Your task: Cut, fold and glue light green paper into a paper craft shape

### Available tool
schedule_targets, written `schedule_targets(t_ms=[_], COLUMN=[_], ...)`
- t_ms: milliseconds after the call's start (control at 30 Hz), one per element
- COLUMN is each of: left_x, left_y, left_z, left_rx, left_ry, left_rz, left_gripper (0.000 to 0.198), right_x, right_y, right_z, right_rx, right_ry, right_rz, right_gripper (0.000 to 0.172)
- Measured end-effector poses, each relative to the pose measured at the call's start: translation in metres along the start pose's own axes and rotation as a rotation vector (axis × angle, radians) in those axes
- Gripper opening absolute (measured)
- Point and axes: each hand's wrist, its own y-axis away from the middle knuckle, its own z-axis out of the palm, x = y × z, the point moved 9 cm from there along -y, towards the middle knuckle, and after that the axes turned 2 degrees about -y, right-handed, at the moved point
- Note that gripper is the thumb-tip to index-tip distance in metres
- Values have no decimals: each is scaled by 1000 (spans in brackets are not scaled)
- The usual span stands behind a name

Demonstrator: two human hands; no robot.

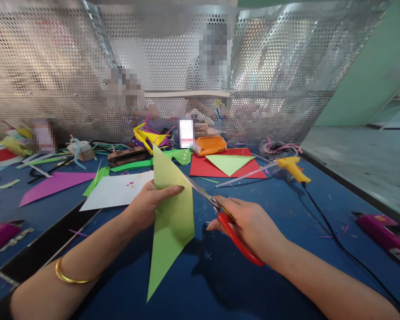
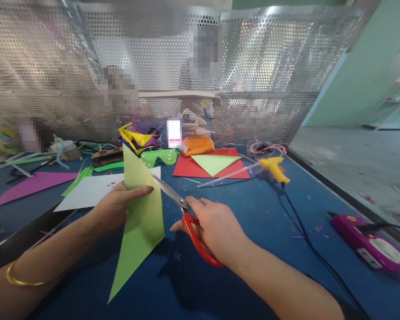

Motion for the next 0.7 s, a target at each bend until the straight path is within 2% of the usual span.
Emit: schedule_targets(t_ms=[233,467,700], left_x=[-4,-3,-4], left_y=[1,0,0], left_z=[-1,-5,-4], left_rx=[13,61,69], left_ry=[22,48,25], left_rz=[-29,-33,-32], left_gripper=[21,19,22], right_x=[2,-1,5], right_y=[-1,2,2], right_z=[1,-5,-7], right_rx=[-8,63,97], right_ry=[14,-12,124], right_rz=[11,-22,27], right_gripper=[36,35,56])
